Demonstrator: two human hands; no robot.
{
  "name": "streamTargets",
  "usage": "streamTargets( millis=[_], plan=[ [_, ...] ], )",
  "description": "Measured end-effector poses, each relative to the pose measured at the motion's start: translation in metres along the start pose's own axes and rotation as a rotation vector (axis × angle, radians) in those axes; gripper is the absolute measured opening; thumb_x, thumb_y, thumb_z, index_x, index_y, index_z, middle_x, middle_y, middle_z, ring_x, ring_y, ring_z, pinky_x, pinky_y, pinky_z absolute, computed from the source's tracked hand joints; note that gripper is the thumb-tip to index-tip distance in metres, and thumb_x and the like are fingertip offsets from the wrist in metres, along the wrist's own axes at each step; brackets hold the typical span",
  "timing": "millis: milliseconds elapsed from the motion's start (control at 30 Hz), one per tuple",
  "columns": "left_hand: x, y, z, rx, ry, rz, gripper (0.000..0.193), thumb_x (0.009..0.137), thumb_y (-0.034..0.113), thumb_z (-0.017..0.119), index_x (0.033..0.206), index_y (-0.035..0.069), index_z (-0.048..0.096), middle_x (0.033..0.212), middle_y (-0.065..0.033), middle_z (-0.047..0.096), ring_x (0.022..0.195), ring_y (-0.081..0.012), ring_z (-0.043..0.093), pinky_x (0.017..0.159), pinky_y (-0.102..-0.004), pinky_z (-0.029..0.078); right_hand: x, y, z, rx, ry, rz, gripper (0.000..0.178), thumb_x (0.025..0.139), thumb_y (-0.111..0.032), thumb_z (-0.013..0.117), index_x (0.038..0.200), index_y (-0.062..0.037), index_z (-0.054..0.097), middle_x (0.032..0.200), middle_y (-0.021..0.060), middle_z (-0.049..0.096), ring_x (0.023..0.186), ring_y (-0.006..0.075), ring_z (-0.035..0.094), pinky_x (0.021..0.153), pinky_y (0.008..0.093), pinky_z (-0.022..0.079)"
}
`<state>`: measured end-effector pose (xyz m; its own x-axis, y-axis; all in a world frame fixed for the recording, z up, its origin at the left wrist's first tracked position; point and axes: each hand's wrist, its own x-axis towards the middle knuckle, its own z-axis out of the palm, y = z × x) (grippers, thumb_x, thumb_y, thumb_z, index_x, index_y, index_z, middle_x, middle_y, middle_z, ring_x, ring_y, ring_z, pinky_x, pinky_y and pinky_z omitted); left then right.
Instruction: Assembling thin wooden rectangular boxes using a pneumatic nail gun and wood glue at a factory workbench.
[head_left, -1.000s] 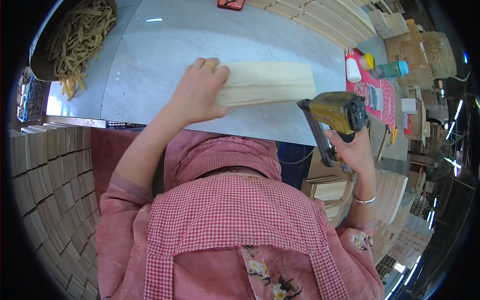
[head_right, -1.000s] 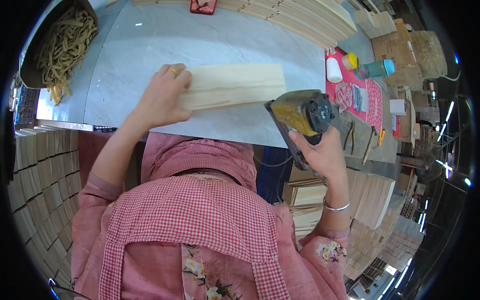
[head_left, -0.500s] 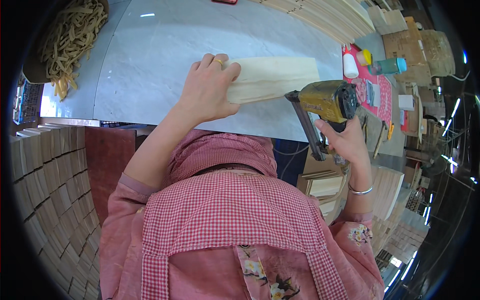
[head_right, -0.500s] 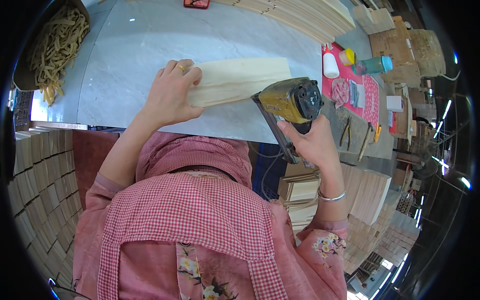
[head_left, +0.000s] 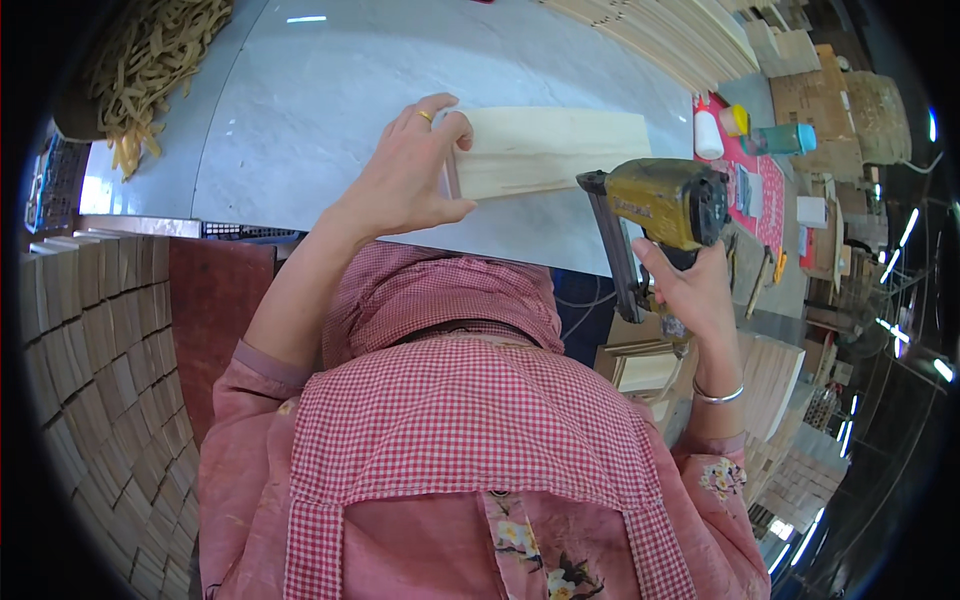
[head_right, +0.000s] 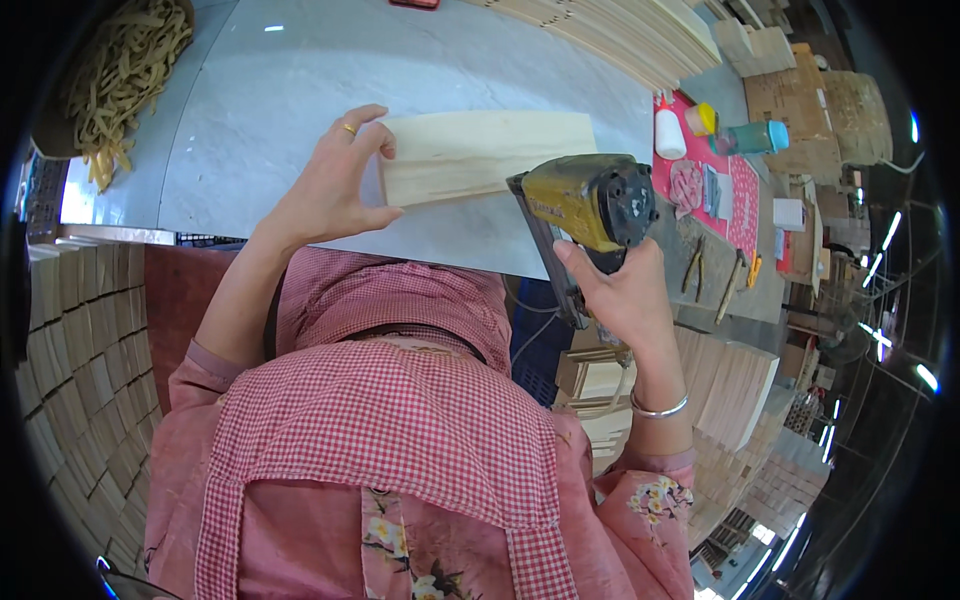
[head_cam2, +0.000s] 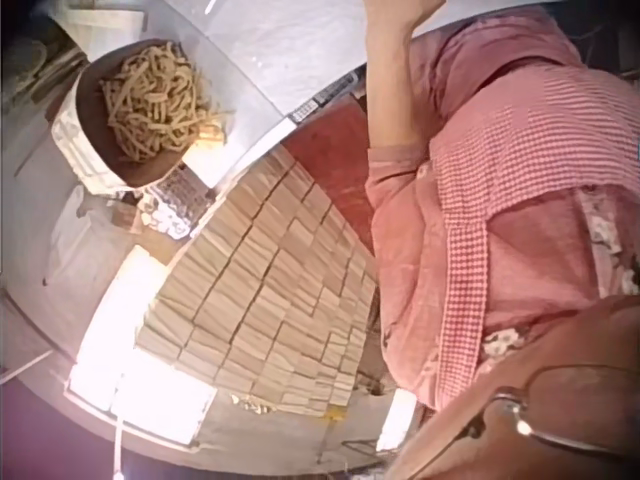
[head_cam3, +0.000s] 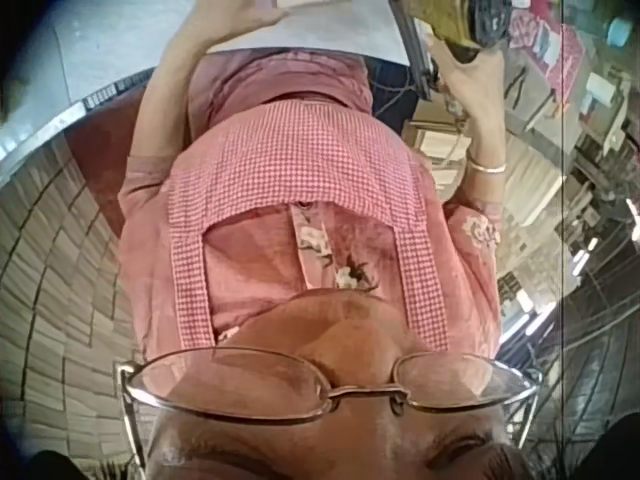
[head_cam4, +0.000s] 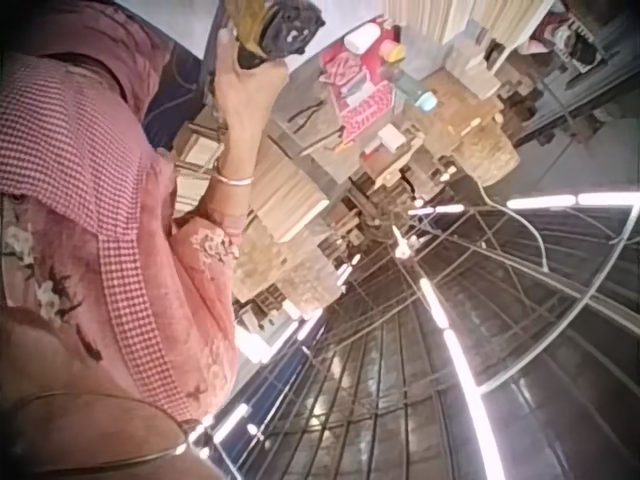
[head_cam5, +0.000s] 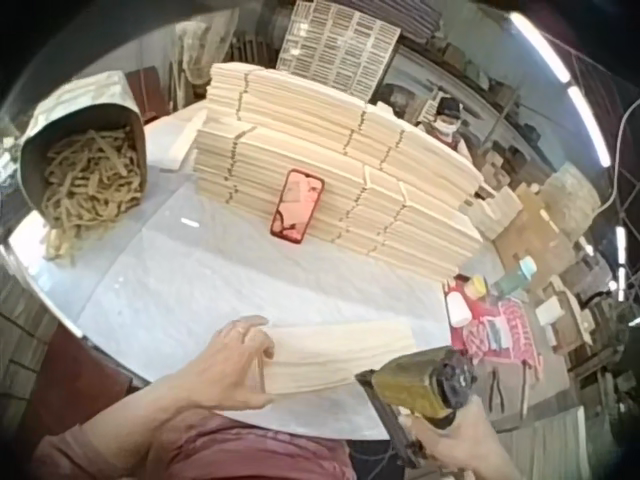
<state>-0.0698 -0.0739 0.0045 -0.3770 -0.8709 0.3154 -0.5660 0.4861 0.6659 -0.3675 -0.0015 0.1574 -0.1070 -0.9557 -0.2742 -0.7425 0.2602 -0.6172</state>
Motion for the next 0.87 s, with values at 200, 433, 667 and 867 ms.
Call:
streamTargets(
  millis=[200, 433, 667, 867],
  plan=[
    [-0.008, 0.003, -0.007, -0.249, -0.077, -0.126, 0.057, 0.061, 0.008, 0.082, 0.106, 0.011, 0.047, 0.145, -0.0161, 0.046, 0.122, -0.0364, 0.053, 0.099, -0.0414, 0.048, -0.007, -0.025, 0.031, 0.089, -0.068, -0.227, 0.026, 0.086, -0.015, 0.079, 0.101, 0.0054, 0.071, 0.087, 0.0106, 0.075, 0.069, 0.017, 0.066, 0.063, 0.0302, 0.053],
    [-0.013, -0.005, 0.001, -0.257, -0.005, -0.075, 0.058, 0.061, 0.009, 0.081, 0.107, 0.011, 0.046, 0.145, -0.0164, 0.046, 0.118, -0.0363, 0.055, 0.095, -0.0409, 0.05, -0.002, -0.04, 0.046, 0.051, -0.196, -0.23, 0.029, 0.086, -0.016, 0.079, 0.103, 0.006, 0.07, 0.09, 0.0121, 0.076, 0.07, 0.0184, 0.067, 0.064, 0.0309, 0.053],
    [-0.014, -0.006, 0.003, -0.249, 0.017, -0.076, 0.057, 0.061, 0.01, 0.082, 0.106, 0.01, 0.046, 0.144, -0.0165, 0.046, 0.117, -0.0358, 0.056, 0.094, -0.0406, 0.05, -0.008, -0.046, 0.051, 0.044, -0.217, -0.078, 0.029, 0.087, -0.015, 0.079, 0.105, 0.0065, 0.071, 0.091, 0.0129, 0.076, 0.072, 0.0184, 0.068, 0.062, 0.0301, 0.053],
    [-0.013, -0.006, 0.005, -0.246, 0.019, -0.082, 0.056, 0.062, 0.011, 0.082, 0.105, 0.01, 0.046, 0.144, -0.0163, 0.047, 0.117, -0.0357, 0.056, 0.093, -0.0406, 0.05, -0.022, -0.04, 0.066, 0.147, -0.16, 0.013, 0.029, 0.088, -0.015, 0.078, 0.106, 0.006, 0.071, 0.091, 0.0135, 0.076, 0.073, 0.0188, 0.07, 0.062, 0.03, 0.054]
  ],
)
